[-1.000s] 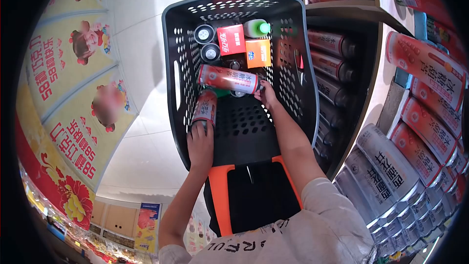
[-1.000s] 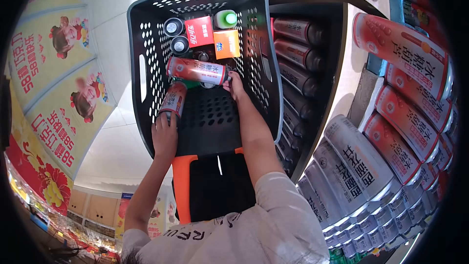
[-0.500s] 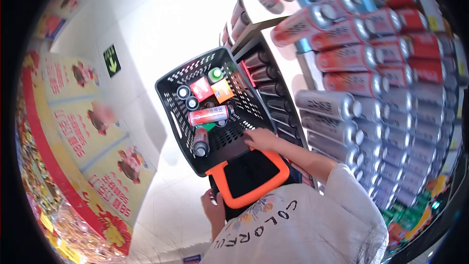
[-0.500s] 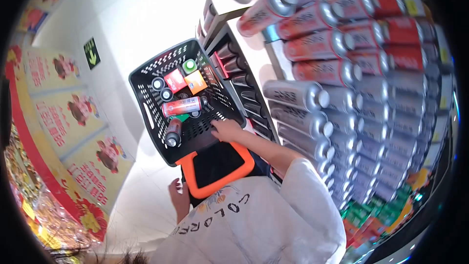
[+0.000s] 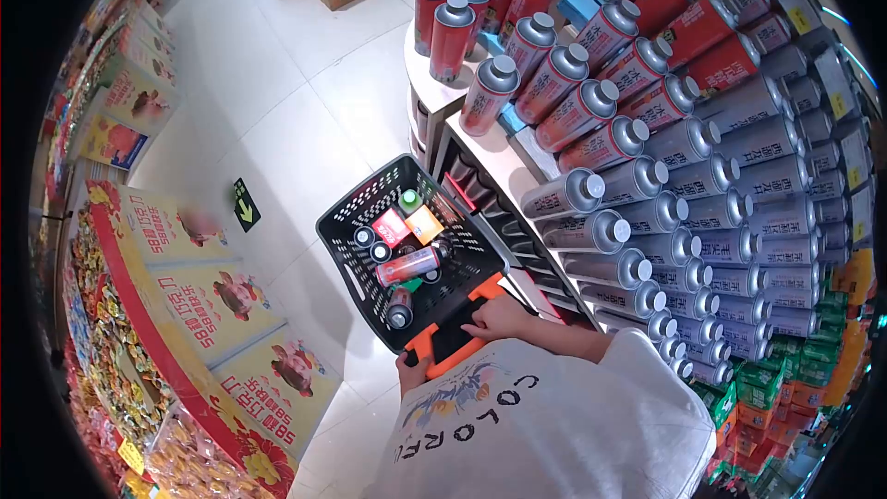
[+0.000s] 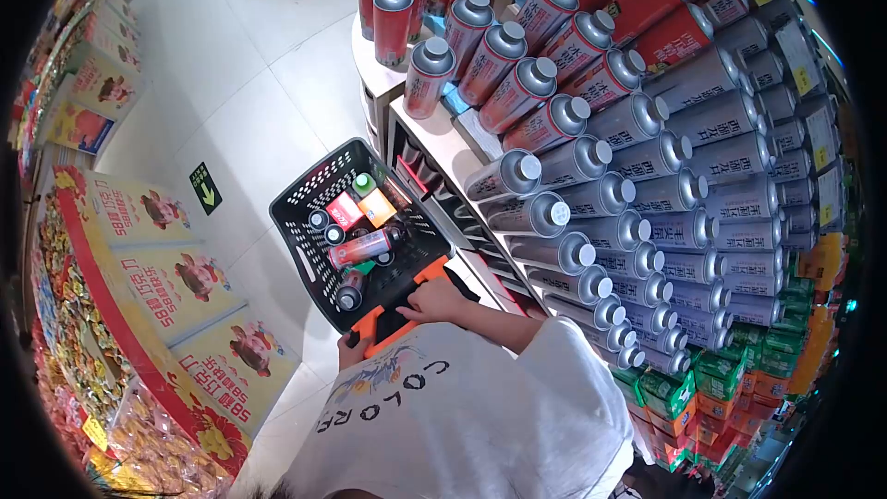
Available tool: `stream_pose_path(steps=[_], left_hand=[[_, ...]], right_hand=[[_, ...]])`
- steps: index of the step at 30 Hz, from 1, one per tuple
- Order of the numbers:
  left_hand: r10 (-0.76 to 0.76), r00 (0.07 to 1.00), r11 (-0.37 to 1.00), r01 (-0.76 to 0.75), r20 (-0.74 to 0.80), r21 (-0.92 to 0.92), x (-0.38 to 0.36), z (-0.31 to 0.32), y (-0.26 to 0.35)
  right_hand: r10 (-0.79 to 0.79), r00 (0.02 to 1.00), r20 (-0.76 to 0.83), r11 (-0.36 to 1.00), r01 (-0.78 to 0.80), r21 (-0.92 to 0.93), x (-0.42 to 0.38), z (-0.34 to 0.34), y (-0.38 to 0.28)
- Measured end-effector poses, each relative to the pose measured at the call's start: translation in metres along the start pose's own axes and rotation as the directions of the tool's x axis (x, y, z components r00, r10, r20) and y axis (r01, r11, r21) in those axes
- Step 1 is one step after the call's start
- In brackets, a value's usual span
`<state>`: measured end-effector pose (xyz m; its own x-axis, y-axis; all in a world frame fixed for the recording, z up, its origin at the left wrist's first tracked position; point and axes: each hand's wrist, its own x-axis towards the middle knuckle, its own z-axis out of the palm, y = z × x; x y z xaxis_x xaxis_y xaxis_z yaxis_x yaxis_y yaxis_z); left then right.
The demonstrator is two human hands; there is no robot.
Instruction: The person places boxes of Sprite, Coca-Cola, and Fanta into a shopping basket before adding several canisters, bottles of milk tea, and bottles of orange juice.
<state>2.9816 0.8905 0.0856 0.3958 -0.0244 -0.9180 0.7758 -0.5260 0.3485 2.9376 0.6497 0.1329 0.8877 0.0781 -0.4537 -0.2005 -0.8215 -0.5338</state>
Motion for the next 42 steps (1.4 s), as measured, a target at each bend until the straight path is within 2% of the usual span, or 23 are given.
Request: stream_pose_path(steps=[1,2,5,6,9,10,11,13,14,17,18,21,24,27,28,30,32,35,39,41,42], left_hand=[[-0.020,1.000,1.000,0.020,0.015,-0.005,0.000,-0.006,0.001],[0.048,0.999,0.998,-0.047,-0.026,0.036,0.027,-0.005,-0.024],[-0.026,0.998,0.950,0.040,0.051,-0.310,0.050,-0.003,-0.023],[0.000,1.000,0.935,0.001,0.002,-0.354,0.056,-0.003,-0.016],[-0.053,0.992,0.931,0.091,0.116,-0.352,0.054,-0.014,0.007],[0.002,0.997,0.846,0.043,0.083,-0.531,0.054,-0.010,0.015],[0.026,0.993,0.787,0.050,0.114,-0.615,0.055,-0.011,0.023],[0.060,0.987,0.781,0.045,0.147,-0.623,0.058,-0.015,0.038],[0.068,0.987,0.793,0.037,0.147,-0.608,0.060,-0.015,0.046],[0.094,0.985,0.821,0.007,0.148,-0.571,0.068,-0.025,0.071],[0.100,0.984,0.823,0.003,0.151,-0.568,0.071,-0.029,0.080],[0.080,0.987,0.805,0.020,0.142,-0.593,0.082,-0.036,0.109],[0.086,0.989,0.778,0.009,0.120,-0.628,0.097,-0.045,0.134],[0.095,0.992,0.761,-0.018,0.084,-0.648,0.110,-0.056,0.157],[0.075,0.994,0.763,-0.007,0.079,-0.646,0.113,-0.062,0.168],[0.074,0.994,0.784,-0.010,0.077,-0.620,0.125,-0.073,0.187],[0.078,0.994,0.740,-0.005,0.078,-0.672,0.141,-0.080,0.203],[0.099,0.992,0.723,-0.020,0.075,-0.691,0.163,-0.094,0.229],[0.152,0.972,0.780,-0.006,0.181,-0.626,0.198,-0.122,0.268],[0.150,0.974,0.787,-0.014,0.169,-0.617,0.207,-0.127,0.295],[0.147,0.974,0.801,-0.014,0.175,-0.598,0.212,-0.131,0.309]], right_hand=[[-0.048,0.997,-0.065,0.999,0.048,-0.013,0.002,0.006,0.001],[-0.135,0.974,-0.179,0.990,0.124,-0.072,0.004,0.014,0.007],[-0.143,0.916,-0.375,0.989,0.140,-0.035,0.020,0.009,0.005],[-0.075,0.931,-0.358,0.997,0.077,-0.007,0.025,0.004,0.000],[-0.101,0.918,-0.383,0.995,0.088,-0.051,0.044,-0.001,0.003],[-0.104,0.922,-0.373,0.995,0.100,-0.030,0.051,-0.006,0.002],[-0.085,0.927,-0.366,0.996,0.086,-0.013,0.056,-0.009,0.000],[-0.050,0.937,-0.346,0.998,0.060,0.019,0.069,-0.021,-0.004],[0.023,0.959,-0.283,0.998,-0.007,0.057,0.074,-0.027,-0.005],[0.035,0.959,-0.282,0.999,-0.023,0.048,0.098,-0.032,-0.001],[0.080,0.970,-0.228,0.996,-0.069,0.056,0.105,-0.042,-0.006],[0.104,0.985,-0.141,0.994,-0.098,0.050,0.132,-0.059,-0.009],[0.090,0.989,-0.119,0.995,-0.085,0.045,0.161,-0.070,-0.010],[0.021,0.972,-0.233,0.999,-0.009,0.051,0.188,-0.080,-0.009],[0.066,0.987,-0.147,0.997,-0.058,0.060,0.198,-0.087,-0.012],[0.051,0.987,-0.154,0.996,-0.040,0.074,0.217,-0.095,-0.012],[0.044,0.988,-0.151,0.996,-0.032,0.079,0.235,-0.100,-0.014],[-0.019,0.971,-0.238,0.998,0.032,0.052,0.265,-0.104,-0.012],[0.109,0.978,-0.180,0.987,-0.085,0.135,0.307,-0.123,-0.012],[0.156,0.967,-0.200,0.980,-0.127,0.154,0.326,-0.131,-0.013],[0.203,0.967,-0.152,0.966,-0.172,0.191,0.335,-0.144,-0.018]])
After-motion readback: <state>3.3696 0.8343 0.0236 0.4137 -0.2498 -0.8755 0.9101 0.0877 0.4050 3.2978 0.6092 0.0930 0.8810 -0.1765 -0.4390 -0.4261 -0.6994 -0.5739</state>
